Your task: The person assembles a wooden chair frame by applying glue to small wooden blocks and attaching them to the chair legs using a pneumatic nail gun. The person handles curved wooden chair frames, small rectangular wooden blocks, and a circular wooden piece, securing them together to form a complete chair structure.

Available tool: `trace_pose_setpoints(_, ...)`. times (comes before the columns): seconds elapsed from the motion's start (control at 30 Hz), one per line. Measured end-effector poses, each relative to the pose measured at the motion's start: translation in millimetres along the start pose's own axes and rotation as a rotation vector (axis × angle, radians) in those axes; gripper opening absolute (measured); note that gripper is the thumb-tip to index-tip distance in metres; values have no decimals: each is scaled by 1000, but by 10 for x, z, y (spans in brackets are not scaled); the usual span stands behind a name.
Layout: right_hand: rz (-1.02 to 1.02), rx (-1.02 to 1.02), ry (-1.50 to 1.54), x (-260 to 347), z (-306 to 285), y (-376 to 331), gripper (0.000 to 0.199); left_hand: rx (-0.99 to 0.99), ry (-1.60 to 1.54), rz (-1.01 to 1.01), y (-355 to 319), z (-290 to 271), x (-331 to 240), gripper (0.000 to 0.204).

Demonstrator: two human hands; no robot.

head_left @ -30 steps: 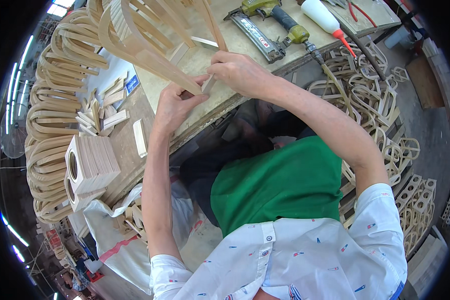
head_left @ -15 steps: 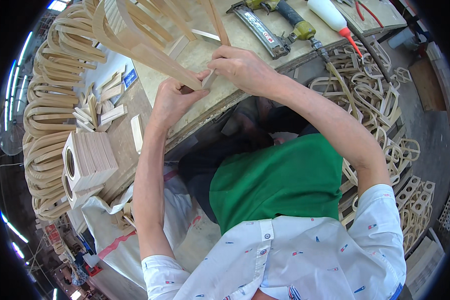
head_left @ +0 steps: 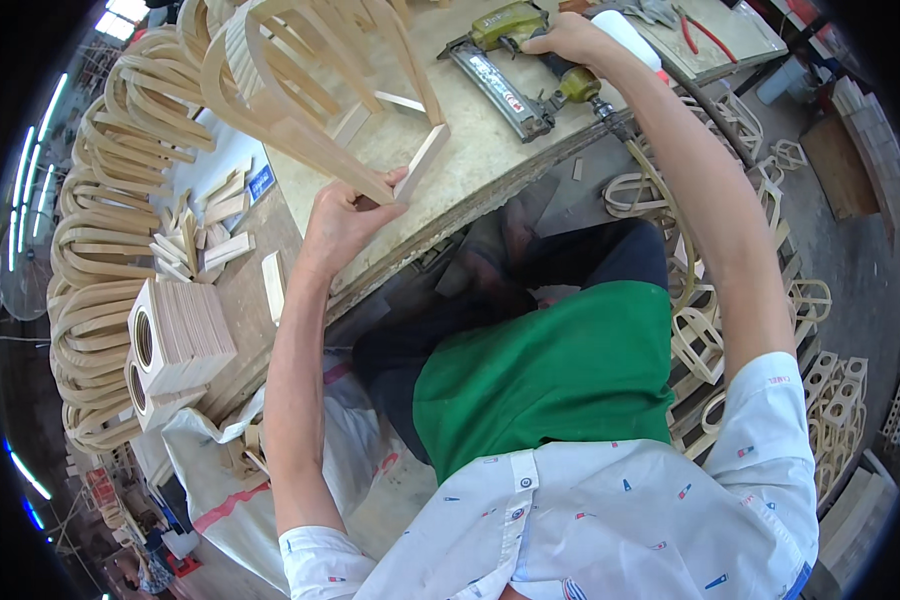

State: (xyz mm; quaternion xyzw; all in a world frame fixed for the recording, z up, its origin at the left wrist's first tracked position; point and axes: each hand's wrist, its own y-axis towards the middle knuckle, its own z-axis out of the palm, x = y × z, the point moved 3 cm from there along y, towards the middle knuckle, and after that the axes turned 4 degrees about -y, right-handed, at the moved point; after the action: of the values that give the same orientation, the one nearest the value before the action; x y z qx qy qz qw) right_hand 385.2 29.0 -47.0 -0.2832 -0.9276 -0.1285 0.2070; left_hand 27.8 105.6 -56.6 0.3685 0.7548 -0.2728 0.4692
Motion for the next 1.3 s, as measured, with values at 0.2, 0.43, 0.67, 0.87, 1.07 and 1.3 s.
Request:
trace_pose_setpoints(0.2,156,286,691,-201,176,-97,30,12,45,12,45,18,3,13)
trace_pose_setpoints(0.43,382,170,1260,633,-12,-1989,32,11,19,25,1,-24,141,13)
trace_pose_setpoints(0.67,404,199,1693,1012,563,-2539,21,9,27,74,17,-2,70,15)
trace_pose_setpoints(0.87,401,198,1691,1107,627,-2584,24,22,18,14,8,-7,70,19)
trace_pose_setpoints(1.07,391,207,1694,1124,656,-2598,27,14,14,47,13,-5,86,21)
trace_pose_setpoints(1.3,400,198,1725,1126,672,-2604,19,13,15,6,3,-4,103,26)
